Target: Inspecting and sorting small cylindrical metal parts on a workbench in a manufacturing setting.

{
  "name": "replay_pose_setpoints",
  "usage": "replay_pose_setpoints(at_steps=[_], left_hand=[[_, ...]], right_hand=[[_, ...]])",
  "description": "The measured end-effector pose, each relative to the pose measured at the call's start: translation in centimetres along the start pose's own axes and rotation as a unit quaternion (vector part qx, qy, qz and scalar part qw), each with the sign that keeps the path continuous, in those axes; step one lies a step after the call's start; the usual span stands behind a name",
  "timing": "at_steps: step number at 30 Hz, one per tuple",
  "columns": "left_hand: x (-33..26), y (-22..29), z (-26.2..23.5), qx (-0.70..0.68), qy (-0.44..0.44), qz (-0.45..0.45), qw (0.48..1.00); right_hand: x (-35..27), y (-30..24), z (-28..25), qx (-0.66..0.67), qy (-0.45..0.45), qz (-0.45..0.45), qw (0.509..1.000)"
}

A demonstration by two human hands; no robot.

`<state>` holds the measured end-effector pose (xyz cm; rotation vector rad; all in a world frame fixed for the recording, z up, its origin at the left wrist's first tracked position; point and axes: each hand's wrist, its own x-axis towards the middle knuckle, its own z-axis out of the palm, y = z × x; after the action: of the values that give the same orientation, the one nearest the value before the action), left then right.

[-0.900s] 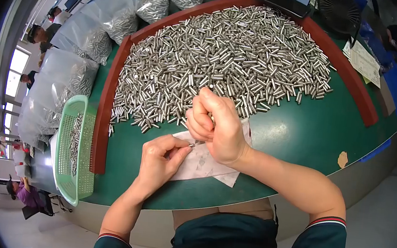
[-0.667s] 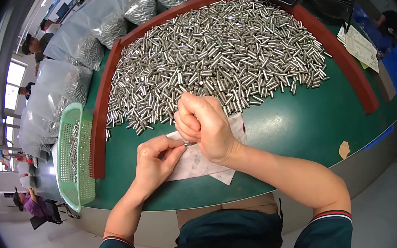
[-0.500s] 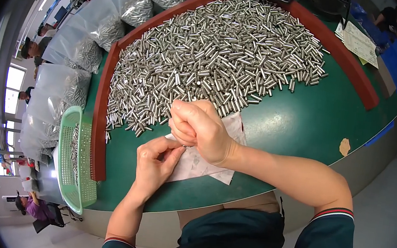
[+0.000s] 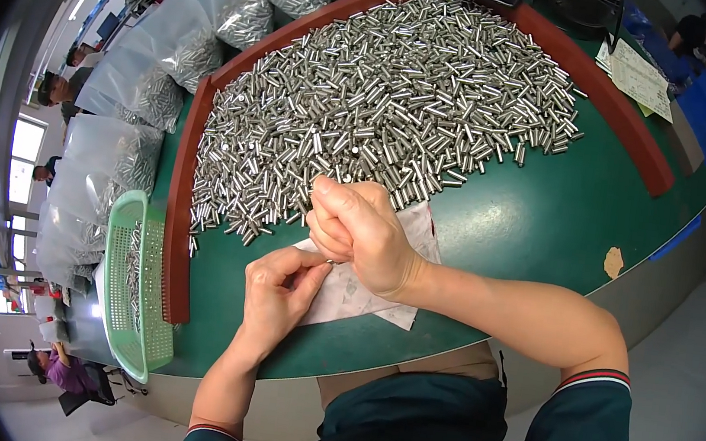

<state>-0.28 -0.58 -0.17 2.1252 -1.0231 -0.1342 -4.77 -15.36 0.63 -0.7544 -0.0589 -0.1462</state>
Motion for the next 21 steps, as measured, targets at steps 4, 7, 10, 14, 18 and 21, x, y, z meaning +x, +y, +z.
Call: replay_pose_setpoints(at_steps=[4,7,10,14,18,21], left_hand=[[-0.01,-0.01,0.01,-0.002,0.002,0.000,1.000],[-0.02,0.00,0.01,-0.004,0.002,0.001,1.000],[0.05,0.12,0.05,-0.009,0.000,-0.001,1.000],[0.08,0.04,-0.08,-0.011,-0.011,-0.002,1.000],[0.32,0.11,-0.18,-0.017,-0.014,0.004,1.000],[0.38,0.08,-0.22,-0.024,-0.029,-0.018,0.999]], right_hand=[[-0.05,-0.02,0.06,-0.004,-0.002,-0.005,1.000],[-0.07,-0.04,0.00,-0.010,-0.010,-0.001,1.000],[-0.16,-0.01,-0.03,-0.010,-0.013,-0.001,1.000],[-0.24,0.29,0.13,-0.024,-0.024,-0.015,0.999],[-0.32,0.23,0.50,-0.054,-0.026,-0.015,0.998],[-0.58,0.43,0.63,-0.103,-0.036,-0.018,0.994]])
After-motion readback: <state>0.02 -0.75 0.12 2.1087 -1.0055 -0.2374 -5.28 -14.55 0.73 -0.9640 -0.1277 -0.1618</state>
